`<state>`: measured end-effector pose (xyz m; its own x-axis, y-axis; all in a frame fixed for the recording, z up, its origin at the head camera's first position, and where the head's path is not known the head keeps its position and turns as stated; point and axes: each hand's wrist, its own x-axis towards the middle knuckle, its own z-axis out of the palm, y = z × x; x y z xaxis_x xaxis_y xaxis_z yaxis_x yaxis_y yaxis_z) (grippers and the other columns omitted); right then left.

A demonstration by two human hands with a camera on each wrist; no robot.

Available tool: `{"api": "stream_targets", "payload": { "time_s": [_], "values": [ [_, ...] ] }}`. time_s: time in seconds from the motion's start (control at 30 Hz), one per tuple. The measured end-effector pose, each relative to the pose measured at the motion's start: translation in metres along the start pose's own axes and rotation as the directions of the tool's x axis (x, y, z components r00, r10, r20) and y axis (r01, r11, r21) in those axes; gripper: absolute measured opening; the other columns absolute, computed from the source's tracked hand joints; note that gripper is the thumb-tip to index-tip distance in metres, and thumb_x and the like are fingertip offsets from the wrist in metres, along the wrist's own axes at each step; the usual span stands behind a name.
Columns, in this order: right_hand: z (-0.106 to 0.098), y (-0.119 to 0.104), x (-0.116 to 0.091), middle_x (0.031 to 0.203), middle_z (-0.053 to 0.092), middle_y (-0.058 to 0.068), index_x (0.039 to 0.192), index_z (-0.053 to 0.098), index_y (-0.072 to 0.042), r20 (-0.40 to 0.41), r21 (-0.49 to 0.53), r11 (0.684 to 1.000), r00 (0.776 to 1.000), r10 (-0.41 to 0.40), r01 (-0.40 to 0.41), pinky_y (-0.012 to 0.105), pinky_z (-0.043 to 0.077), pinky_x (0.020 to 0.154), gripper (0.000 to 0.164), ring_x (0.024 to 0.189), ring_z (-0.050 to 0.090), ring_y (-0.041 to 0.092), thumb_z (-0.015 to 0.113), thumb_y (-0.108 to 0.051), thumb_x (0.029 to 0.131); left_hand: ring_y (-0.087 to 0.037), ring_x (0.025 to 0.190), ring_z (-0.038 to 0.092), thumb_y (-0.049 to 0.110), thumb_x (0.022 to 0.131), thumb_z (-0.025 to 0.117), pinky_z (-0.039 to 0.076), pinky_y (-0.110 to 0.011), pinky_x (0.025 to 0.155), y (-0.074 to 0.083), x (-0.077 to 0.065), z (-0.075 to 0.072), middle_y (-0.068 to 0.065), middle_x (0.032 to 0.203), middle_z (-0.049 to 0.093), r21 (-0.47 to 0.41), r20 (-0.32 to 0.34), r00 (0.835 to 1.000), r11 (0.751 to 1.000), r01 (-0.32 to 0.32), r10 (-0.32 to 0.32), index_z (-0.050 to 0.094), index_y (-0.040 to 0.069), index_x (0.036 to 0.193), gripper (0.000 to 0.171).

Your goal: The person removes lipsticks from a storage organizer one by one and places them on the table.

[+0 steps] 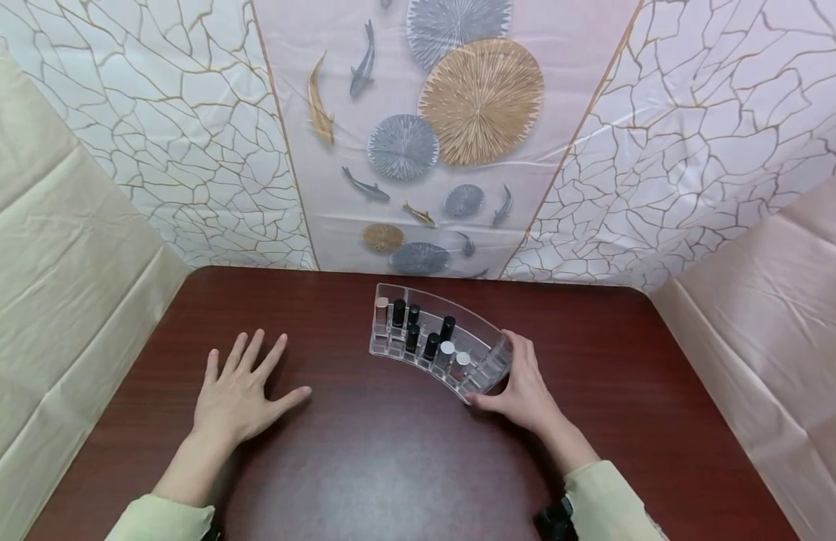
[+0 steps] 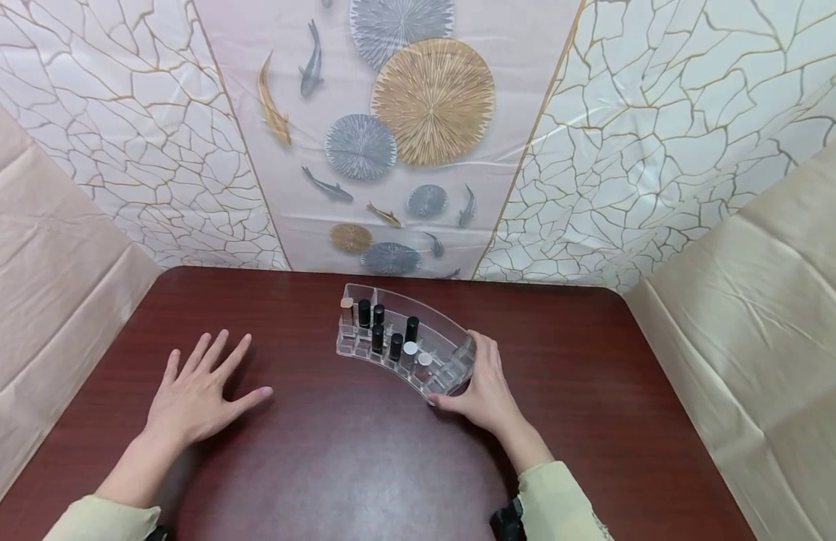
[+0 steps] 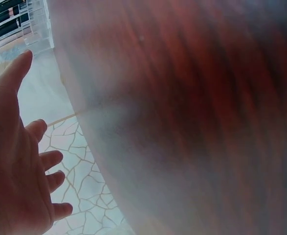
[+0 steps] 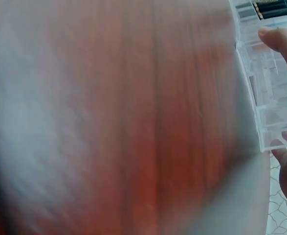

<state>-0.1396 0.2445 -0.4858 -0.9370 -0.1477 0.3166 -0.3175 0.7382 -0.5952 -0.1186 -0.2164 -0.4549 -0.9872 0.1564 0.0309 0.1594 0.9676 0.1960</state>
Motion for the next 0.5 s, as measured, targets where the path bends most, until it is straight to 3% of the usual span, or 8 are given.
{"api": "stream_targets", "payload": {
  "time_s": [0.27, 0.5],
  "values": [
    [-0.0052, 0.0064, 0.0060, 0.150, 0.039, 0.023, 0.159, 0.029, 0.000, 0.078, 0.014, 1.000, 0.997, -0.014, 0.013, 0.057, 0.043, 0.112, 0.126, 0.134, 0.046, 0.040, 0.103, -0.039, 0.063, -0.045, 0.161, 0.018, 0.087, 0.091, 0.051, 0.006, -0.071, 0.125, 0.0028, 0.0003, 0.0011, -0.022, 0.174, 0.026, 0.003, 0.005, 1.000, 1.000, -0.002, 0.002, 0.031, 0.022, 0.170, 0.104],
    [-0.0043, -0.0009, -0.0031, 0.165, 0.023, 0.028, 0.169, 0.010, -0.006, 0.041, 0.023, 0.998, 0.998, 0.050, -0.051, 0.064, 0.036, 0.119, 0.146, 0.152, 0.028, 0.045, 0.105, -0.039, 0.064, -0.045, 0.161, 0.019, 0.087, 0.091, 0.051, 0.006, -0.071, 0.125, 0.0043, 0.0003, 0.0000, -0.022, 0.174, 0.026, -0.004, 0.019, 1.000, 1.000, -0.004, 0.004, 0.030, 0.021, 0.170, 0.106]
  ]
}}
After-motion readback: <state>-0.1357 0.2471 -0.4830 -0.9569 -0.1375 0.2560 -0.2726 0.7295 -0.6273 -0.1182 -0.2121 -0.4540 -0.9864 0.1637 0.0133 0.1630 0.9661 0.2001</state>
